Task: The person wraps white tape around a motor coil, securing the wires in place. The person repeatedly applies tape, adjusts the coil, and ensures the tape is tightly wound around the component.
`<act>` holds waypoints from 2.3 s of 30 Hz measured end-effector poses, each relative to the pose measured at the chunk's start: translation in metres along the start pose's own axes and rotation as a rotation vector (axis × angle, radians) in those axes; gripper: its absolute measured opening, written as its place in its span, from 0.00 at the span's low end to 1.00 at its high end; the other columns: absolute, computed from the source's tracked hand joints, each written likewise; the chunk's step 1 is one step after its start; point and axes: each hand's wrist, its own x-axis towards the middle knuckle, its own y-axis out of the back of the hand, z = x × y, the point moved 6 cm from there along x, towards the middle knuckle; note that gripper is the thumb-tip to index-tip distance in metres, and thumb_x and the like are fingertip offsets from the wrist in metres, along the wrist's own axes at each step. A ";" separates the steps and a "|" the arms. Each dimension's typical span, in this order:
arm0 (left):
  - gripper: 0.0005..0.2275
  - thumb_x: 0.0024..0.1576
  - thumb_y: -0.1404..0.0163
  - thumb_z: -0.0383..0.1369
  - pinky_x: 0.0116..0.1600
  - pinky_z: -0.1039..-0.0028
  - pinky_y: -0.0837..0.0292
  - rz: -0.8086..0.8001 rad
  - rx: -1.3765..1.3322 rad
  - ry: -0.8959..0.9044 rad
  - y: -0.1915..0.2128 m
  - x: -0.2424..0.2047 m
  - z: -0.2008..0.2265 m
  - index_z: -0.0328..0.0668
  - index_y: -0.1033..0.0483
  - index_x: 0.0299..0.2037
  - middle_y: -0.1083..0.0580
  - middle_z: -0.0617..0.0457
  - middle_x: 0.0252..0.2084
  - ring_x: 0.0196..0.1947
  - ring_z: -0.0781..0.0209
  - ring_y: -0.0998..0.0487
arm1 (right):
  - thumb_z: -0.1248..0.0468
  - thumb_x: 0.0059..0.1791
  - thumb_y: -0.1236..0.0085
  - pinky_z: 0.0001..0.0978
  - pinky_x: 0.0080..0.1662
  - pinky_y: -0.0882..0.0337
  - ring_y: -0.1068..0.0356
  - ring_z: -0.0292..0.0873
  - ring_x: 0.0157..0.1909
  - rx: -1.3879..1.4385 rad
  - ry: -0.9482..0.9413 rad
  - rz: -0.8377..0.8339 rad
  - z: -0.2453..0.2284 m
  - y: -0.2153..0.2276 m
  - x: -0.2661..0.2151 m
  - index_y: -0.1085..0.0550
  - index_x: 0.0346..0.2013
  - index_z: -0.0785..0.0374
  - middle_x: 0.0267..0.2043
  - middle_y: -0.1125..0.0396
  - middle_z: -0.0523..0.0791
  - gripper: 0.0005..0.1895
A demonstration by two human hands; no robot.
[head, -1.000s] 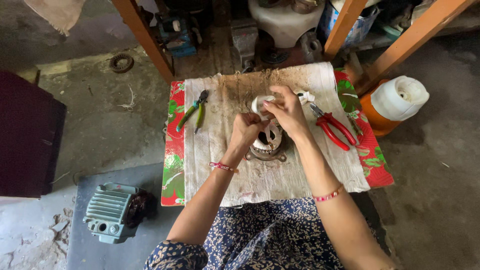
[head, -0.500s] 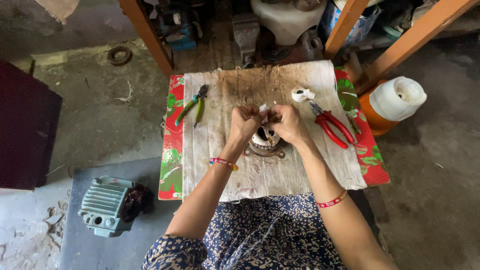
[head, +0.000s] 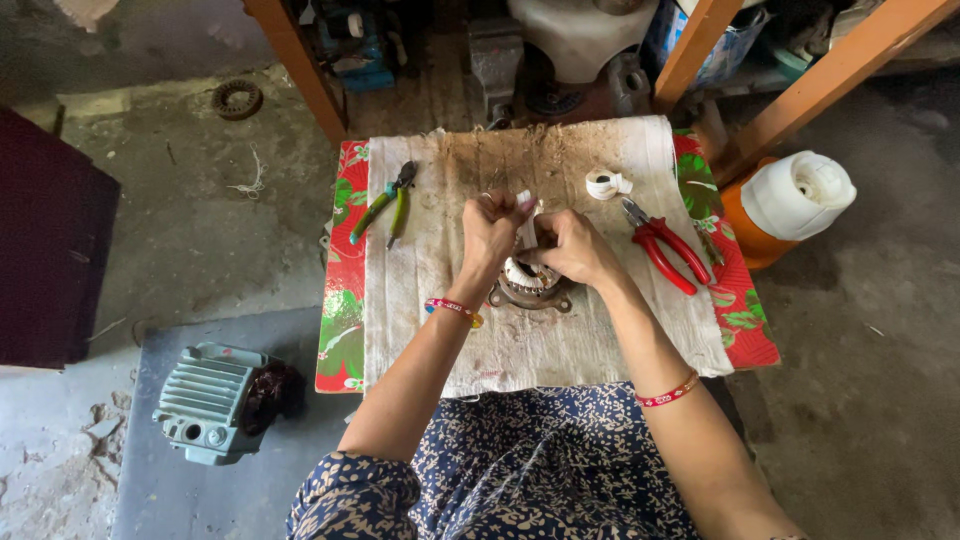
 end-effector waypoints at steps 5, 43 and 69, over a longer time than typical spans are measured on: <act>0.14 0.58 0.40 0.38 0.27 0.73 0.37 0.011 0.032 0.059 -0.003 0.000 -0.004 0.37 0.27 0.27 0.31 0.57 0.23 0.23 0.70 0.36 | 0.65 0.48 0.36 0.35 0.33 0.33 0.33 0.39 0.24 0.053 -0.079 0.019 0.033 -0.016 0.012 0.23 0.25 0.62 0.24 0.26 0.44 0.07; 0.10 0.45 0.40 0.23 0.52 0.62 0.27 0.036 0.454 -0.579 0.003 -0.125 0.029 0.38 0.26 0.35 0.26 0.50 0.43 0.50 0.47 0.26 | 0.67 0.45 0.34 0.29 0.25 0.37 0.35 0.30 0.22 0.407 -0.345 0.440 0.059 -0.037 0.017 0.22 0.22 0.69 0.19 0.29 0.41 0.10; 0.13 0.45 0.36 0.30 0.54 0.60 0.28 -0.201 0.495 -0.463 0.008 -0.101 0.036 0.36 0.19 0.40 0.20 0.46 0.44 0.51 0.45 0.25 | 0.65 0.47 0.32 0.29 0.30 0.38 0.39 0.29 0.27 0.148 0.166 0.149 -0.034 0.017 -0.036 0.20 0.32 0.69 0.22 0.31 0.42 0.08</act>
